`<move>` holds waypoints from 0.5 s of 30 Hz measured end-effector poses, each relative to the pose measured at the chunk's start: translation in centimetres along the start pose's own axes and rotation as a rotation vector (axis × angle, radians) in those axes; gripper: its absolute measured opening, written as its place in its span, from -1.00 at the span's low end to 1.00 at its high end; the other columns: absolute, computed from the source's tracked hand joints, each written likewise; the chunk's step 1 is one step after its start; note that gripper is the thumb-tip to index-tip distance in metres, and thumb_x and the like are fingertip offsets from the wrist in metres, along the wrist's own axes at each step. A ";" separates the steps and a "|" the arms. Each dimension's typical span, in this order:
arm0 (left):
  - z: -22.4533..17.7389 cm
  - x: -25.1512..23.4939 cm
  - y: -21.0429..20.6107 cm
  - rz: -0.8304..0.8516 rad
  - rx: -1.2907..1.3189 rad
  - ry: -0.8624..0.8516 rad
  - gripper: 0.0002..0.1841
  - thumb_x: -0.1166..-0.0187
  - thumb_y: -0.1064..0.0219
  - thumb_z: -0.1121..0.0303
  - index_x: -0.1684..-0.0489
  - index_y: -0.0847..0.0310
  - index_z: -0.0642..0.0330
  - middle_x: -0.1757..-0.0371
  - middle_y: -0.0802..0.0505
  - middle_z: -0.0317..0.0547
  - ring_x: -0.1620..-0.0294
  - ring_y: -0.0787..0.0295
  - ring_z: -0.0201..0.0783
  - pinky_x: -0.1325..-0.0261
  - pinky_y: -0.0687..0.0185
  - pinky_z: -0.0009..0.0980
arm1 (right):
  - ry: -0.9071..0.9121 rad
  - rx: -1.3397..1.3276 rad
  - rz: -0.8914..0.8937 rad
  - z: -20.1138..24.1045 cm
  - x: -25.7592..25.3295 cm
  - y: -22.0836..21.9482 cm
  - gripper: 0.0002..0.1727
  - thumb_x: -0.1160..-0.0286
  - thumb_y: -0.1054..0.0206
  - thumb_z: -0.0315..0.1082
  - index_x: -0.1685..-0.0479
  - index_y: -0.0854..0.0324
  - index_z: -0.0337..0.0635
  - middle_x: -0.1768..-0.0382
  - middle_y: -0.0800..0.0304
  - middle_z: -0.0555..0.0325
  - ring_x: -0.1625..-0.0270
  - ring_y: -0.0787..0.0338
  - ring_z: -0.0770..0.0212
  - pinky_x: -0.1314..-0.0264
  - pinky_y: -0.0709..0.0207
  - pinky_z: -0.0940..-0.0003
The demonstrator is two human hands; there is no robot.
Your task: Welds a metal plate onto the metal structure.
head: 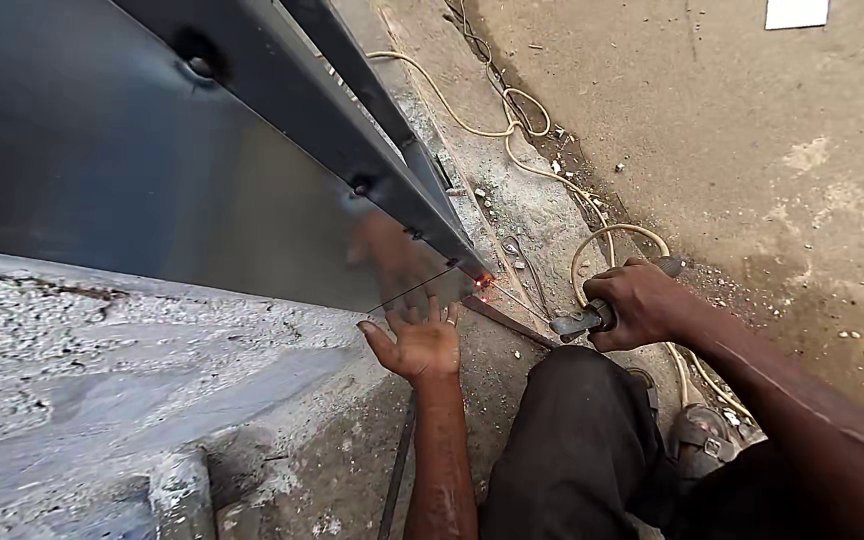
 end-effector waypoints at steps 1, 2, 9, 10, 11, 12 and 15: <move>0.0 0.0 0.0 -0.001 0.001 0.002 -0.06 -0.49 0.46 -0.59 -0.92 0.37 -0.40 -0.94 0.07 -0.18 -0.93 0.21 0.11 -0.67 0.01 0.49 | -0.002 0.002 0.005 0.0 -0.1 0.1 -0.48 0.07 -0.52 0.34 0.52 -0.57 0.10 0.56 -0.65 0.34 0.45 -0.67 0.27 0.29 -0.43 0.08; 0.0 0.0 0.0 -0.004 0.002 0.004 -0.07 -0.49 0.46 -0.59 -0.91 0.36 -0.42 -0.94 0.07 -0.20 -0.93 0.22 0.10 -0.67 0.01 0.48 | -0.008 0.004 0.015 0.0 0.0 0.2 -0.47 0.06 -0.52 0.34 0.52 -0.57 0.10 0.56 -0.64 0.34 0.45 -0.67 0.27 0.29 -0.43 0.09; 0.4 0.0 0.7 0.041 -0.029 -0.028 -0.12 -0.59 0.31 -0.49 -0.92 0.34 -0.36 -0.94 0.06 -0.13 -0.90 0.12 0.15 -0.60 -0.13 0.45 | -0.122 -0.072 0.097 -0.7 1.3 1.7 -0.48 0.02 -0.57 0.27 0.42 -0.66 0.01 0.50 -0.71 0.21 0.36 -0.75 0.11 0.20 -0.56 -0.06; 0.4 0.1 0.7 0.027 -0.043 -0.032 -0.13 -0.62 0.30 -0.46 -0.93 0.32 -0.32 -0.94 0.05 -0.09 -0.88 0.08 0.18 -0.55 -0.19 0.45 | -0.139 -0.102 0.101 -0.8 1.4 2.0 -0.45 -0.01 -0.57 0.25 0.37 -0.67 -0.06 0.48 -0.72 0.12 0.33 -0.77 0.02 0.16 -0.56 -0.12; 0.3 0.3 0.7 0.011 -0.057 -0.031 -0.15 -0.65 0.29 -0.43 -0.93 0.32 -0.29 -0.93 0.06 -0.06 -0.87 0.06 0.19 -0.53 -0.21 0.44 | -0.151 -0.127 0.098 -1.0 1.5 2.1 -0.43 -0.03 -0.56 0.24 0.33 -0.68 -0.11 0.45 -0.73 0.03 0.30 -0.78 -0.05 0.16 -0.56 -0.16; 0.1 0.5 0.7 -0.006 -0.078 -0.021 -0.17 -0.68 0.27 -0.40 -0.93 0.31 -0.27 -0.93 0.06 -0.04 -0.87 0.04 0.20 -0.53 -0.23 0.43 | -0.160 -0.141 0.086 -1.3 1.7 2.1 -0.40 -0.04 -0.55 0.25 0.29 -0.67 -0.15 0.43 -0.75 -0.03 0.28 -0.80 -0.11 0.18 -0.58 -0.20; -1.5 1.5 1.0 -0.050 -0.293 -0.018 -0.29 -0.82 0.20 -0.17 -0.91 0.19 -0.10 -0.90 -0.06 0.11 -0.81 -0.12 0.25 -0.52 -0.30 0.38 | -0.213 -0.219 0.024 -2.1 2.5 2.8 -0.35 -0.09 -0.59 0.25 0.16 -0.70 -0.19 0.35 -0.79 -0.17 0.21 -0.83 -0.25 0.16 -0.60 -0.34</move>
Point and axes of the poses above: each hand's wrist, its own x-axis away from the middle knuckle, its own y-axis out of the back of the hand, z = x × y, the point moved 3 cm from there along -x, towards the middle knuckle
